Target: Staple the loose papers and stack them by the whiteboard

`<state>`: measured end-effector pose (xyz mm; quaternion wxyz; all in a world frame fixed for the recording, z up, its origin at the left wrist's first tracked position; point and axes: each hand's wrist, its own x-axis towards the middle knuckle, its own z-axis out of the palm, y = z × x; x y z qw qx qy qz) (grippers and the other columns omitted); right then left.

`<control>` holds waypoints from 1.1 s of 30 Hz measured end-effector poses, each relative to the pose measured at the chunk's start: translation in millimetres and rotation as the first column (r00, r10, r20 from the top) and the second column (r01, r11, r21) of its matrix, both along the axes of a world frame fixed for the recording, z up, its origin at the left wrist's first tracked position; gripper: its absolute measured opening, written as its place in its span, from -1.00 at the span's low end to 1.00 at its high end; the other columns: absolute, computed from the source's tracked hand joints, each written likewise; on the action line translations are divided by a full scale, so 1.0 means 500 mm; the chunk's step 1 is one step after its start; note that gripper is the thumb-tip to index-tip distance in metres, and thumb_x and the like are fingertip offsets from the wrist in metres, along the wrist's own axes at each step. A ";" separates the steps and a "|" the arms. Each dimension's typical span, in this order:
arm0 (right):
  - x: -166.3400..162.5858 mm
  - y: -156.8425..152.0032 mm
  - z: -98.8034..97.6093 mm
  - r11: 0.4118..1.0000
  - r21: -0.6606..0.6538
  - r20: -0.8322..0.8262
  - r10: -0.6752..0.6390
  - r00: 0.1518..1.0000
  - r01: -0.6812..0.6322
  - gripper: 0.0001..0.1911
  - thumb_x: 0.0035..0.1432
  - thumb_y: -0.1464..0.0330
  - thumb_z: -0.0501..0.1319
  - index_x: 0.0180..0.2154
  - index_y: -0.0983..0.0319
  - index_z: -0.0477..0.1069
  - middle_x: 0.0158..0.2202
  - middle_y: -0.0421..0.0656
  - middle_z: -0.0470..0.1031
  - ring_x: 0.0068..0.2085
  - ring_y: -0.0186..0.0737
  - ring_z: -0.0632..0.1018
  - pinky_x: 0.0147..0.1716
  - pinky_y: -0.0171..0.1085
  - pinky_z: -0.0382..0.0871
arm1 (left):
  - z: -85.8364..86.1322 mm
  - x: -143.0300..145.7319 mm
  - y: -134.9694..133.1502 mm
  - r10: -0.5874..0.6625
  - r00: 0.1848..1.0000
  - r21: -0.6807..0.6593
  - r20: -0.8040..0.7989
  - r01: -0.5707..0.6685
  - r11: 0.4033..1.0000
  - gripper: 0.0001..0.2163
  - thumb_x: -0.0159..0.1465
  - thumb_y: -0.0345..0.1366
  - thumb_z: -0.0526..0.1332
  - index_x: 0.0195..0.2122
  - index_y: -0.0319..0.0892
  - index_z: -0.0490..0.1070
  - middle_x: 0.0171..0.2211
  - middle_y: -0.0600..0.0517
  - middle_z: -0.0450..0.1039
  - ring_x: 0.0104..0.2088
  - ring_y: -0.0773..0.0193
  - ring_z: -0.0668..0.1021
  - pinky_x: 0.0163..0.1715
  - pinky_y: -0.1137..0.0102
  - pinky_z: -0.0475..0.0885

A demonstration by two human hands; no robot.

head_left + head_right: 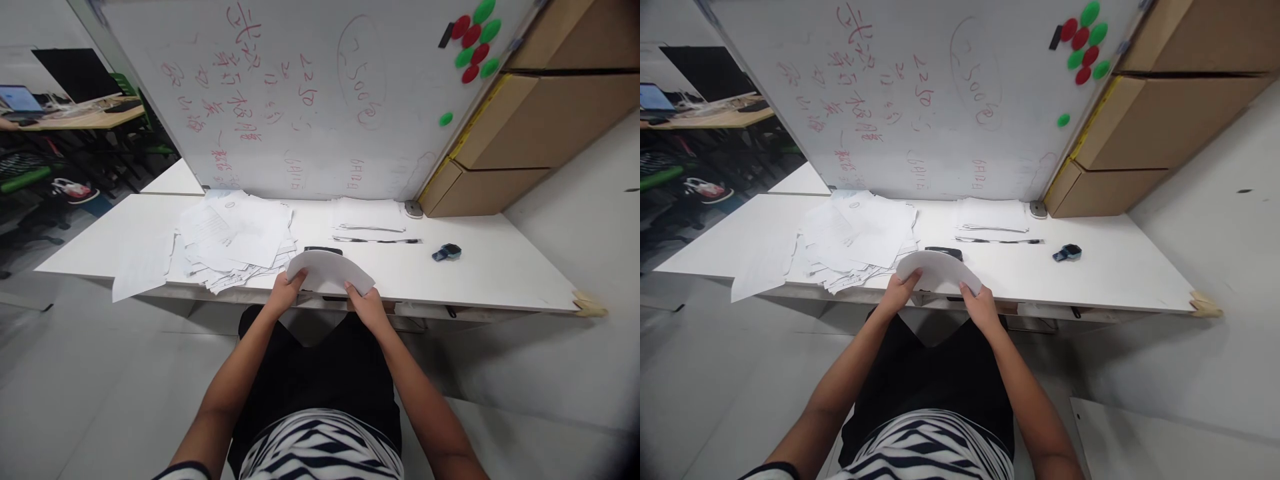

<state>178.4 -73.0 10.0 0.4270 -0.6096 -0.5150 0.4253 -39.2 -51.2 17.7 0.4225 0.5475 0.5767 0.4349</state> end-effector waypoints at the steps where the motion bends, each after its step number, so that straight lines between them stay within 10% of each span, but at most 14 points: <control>1: 0.004 -0.004 0.002 1.000 0.018 0.024 -0.005 1.000 0.004 -0.51 0.09 0.07 0.19 -0.15 0.34 0.52 -0.17 0.00 0.59 -0.08 0.01 0.54 -0.07 -0.13 0.37 | 0.002 0.002 -0.001 -0.019 1.000 -0.004 -0.003 0.019 1.000 -0.52 0.18 0.08 0.19 -0.11 -0.24 0.48 -0.19 -0.06 0.55 -0.15 0.08 0.55 -0.17 0.28 0.45; 9: 0.142 -0.069 -0.012 0.920 -0.003 -0.044 -0.392 0.919 0.392 -0.54 -0.03 0.07 0.31 -0.21 0.31 0.49 -0.23 -0.01 0.57 -0.28 -0.09 0.56 -0.38 -0.22 0.45 | 0.030 0.005 0.026 -0.175 0.966 0.182 -0.191 0.210 0.961 -0.56 0.33 -0.05 0.04 0.18 -0.08 0.24 0.10 -0.07 0.40 0.08 0.17 0.45 0.03 0.28 0.36; 14: 0.209 -0.109 -0.043 0.833 -0.141 -0.277 -0.552 0.786 0.535 -0.59 -0.15 0.14 0.39 -0.36 0.31 0.42 -0.44 -0.14 0.50 -0.60 -0.38 0.33 -0.77 -0.39 0.07 | 0.016 0.029 0.102 -0.111 0.708 0.276 -0.698 0.409 0.870 -0.50 0.32 -0.13 0.08 0.27 -0.13 0.12 0.19 -0.12 0.26 0.21 0.03 0.27 0.16 0.14 0.17; 19: 0.204 -0.127 -0.060 0.846 -0.223 -0.226 -0.528 0.819 0.484 -0.57 -0.17 0.15 0.39 -0.30 0.31 0.46 -0.47 -0.17 0.49 -0.60 -0.36 0.34 -0.77 -0.38 0.06 | -0.022 0.067 0.165 -0.076 0.540 0.215 -0.838 0.455 0.864 -0.47 0.29 -0.16 0.12 0.26 -0.18 0.13 0.06 -0.16 0.32 0.06 -0.04 0.32 -0.01 0.14 0.26; 33: 0.180 -0.084 -0.066 0.884 -0.200 -0.102 -0.447 0.889 0.422 -0.55 -0.10 0.08 0.33 -0.29 0.31 0.47 -0.57 -0.22 0.41 -0.63 -0.36 0.29 -0.76 -0.35 0.09 | -0.033 0.065 0.176 -0.093 0.669 0.305 -0.737 0.452 0.838 -0.73 0.18 -0.26 0.25 -0.08 -0.12 0.37 -0.12 -0.04 0.37 -0.11 0.10 0.37 -0.07 0.22 0.28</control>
